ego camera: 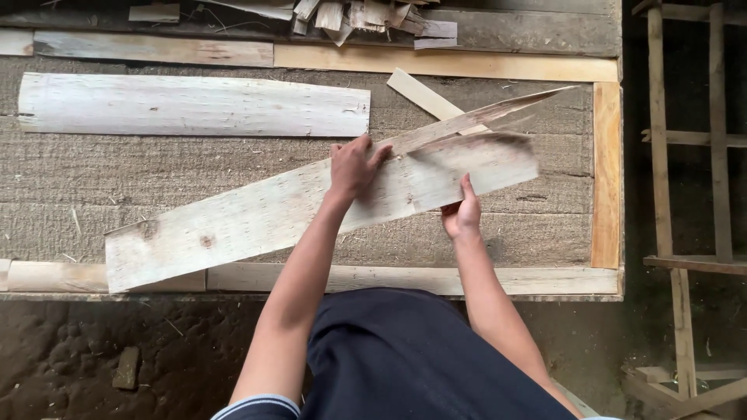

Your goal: The person uses a red utility knife to cut several pieces of wood on a workbench. They score and snap the wood, then trim edges and separate smaller pieces from larger planks.

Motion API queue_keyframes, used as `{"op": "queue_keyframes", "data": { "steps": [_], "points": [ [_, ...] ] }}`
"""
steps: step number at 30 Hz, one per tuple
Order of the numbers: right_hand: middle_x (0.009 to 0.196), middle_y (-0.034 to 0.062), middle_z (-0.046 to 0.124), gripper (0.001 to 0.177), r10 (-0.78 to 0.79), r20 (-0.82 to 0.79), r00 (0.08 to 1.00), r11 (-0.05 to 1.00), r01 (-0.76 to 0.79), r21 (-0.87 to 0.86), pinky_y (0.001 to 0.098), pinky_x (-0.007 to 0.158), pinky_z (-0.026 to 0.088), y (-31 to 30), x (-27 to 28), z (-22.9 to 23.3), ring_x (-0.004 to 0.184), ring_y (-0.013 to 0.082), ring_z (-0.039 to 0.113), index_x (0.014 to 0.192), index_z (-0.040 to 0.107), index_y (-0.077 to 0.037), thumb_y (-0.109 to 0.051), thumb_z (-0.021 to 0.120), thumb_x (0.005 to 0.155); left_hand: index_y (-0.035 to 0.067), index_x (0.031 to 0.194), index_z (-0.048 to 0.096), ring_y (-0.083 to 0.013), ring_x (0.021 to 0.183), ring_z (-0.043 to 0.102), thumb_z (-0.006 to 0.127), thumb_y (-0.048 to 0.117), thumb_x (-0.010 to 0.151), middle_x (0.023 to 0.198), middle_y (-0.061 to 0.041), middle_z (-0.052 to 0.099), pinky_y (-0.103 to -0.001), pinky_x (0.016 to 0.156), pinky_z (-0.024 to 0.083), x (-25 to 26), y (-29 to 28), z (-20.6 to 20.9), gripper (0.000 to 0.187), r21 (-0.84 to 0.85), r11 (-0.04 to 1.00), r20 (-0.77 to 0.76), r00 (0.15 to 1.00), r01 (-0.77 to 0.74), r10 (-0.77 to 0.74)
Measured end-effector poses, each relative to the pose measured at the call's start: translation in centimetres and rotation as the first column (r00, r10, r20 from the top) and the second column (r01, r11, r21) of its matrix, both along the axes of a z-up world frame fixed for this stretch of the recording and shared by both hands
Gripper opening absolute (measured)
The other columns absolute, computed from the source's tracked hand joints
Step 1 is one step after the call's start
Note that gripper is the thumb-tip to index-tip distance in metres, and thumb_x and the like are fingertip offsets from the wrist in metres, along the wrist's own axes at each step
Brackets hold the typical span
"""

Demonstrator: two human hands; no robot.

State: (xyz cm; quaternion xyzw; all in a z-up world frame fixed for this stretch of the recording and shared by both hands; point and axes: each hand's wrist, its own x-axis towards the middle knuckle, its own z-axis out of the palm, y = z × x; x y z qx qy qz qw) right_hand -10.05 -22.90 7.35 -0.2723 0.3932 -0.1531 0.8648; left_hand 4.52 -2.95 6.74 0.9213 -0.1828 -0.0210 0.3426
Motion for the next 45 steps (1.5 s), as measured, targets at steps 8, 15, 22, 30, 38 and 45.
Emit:
{"op": "queue_keyframes", "data": {
  "steps": [8,15,22,30,38,45],
  "points": [
    [0.124,0.0172,0.072,0.049,-0.050,-0.112,0.992,0.993,0.062,0.101,0.0412,0.091,0.064,-1.1,-1.6,-5.1,0.107,0.0290,0.074,0.130,0.064,-0.004,-0.033,0.079,0.094,0.016,0.097,0.059,-0.0312,0.088,0.073,0.054,0.066,0.097,0.088,-0.010,0.073,-0.042,0.087,0.038,-0.6,-0.9,1.3,0.051,-0.011,0.999,-0.043,0.999,0.030,-0.031],
    [0.119,0.0140,0.059,0.061,0.036,-0.082,0.996,0.986,-0.049,-0.157,0.0451,0.093,0.066,-4.6,0.1,-1.5,0.105,0.0345,0.068,0.132,0.049,-0.005,-0.050,0.071,0.097,0.017,0.098,0.061,-0.0339,0.089,0.073,0.051,0.068,0.099,0.090,-0.012,0.074,-0.042,0.088,0.039,-0.8,-1.2,0.9,0.052,0.012,0.998,-0.045,0.997,0.059,-0.058],
    [0.118,0.0213,0.072,0.047,0.585,-0.242,0.774,0.660,-0.628,-0.411,0.0422,0.087,0.064,-3.0,1.4,1.0,0.103,0.0329,0.075,0.127,0.065,-0.001,-0.033,0.077,0.095,0.014,0.094,0.065,-0.0337,0.087,0.074,0.048,0.069,0.099,0.087,-0.014,0.075,-0.043,0.087,0.038,-1.9,-1.7,2.0,0.057,0.035,0.991,-0.098,0.987,0.130,-0.126],
    [0.089,0.0112,0.071,0.036,0.268,-0.063,0.961,0.933,-0.275,-0.234,0.0335,0.070,0.064,-1.3,3.5,-1.6,0.078,0.0238,0.072,0.095,0.065,-0.003,-0.038,0.075,0.097,0.013,0.081,0.061,-0.0366,0.080,0.072,0.058,0.060,0.094,0.072,-0.015,0.069,-0.043,0.080,0.043,-2.7,-2.6,-0.9,0.048,-0.019,0.970,0.006,0.970,0.244,-0.244],
    [0.101,0.0102,0.071,0.030,0.221,0.038,0.975,0.973,-0.223,0.061,0.0338,0.081,0.059,1.2,3.2,2.4,0.092,0.0257,0.071,0.106,0.067,-0.006,-0.035,0.072,0.098,0.014,0.078,0.058,-0.0366,0.076,0.071,0.060,0.058,0.091,0.068,-0.014,0.065,-0.042,0.078,0.043,-3.2,-3.1,1.0,0.045,-0.073,0.965,-0.005,0.967,0.252,-0.253],
    [0.108,0.0113,0.071,0.037,0.130,0.070,0.989,0.962,-0.109,-0.249,0.0386,0.080,0.068,-1.6,3.5,-1.3,0.098,0.0310,0.075,0.113,0.060,-0.011,-0.047,0.055,0.105,0.021,0.092,0.062,-0.0253,0.085,0.073,0.053,0.055,0.099,0.080,-0.004,0.073,-0.041,0.086,0.042,-2.4,-4.1,-2.2,0.036,0.077,0.966,-0.027,0.970,0.245,-0.244]
  ]
}}
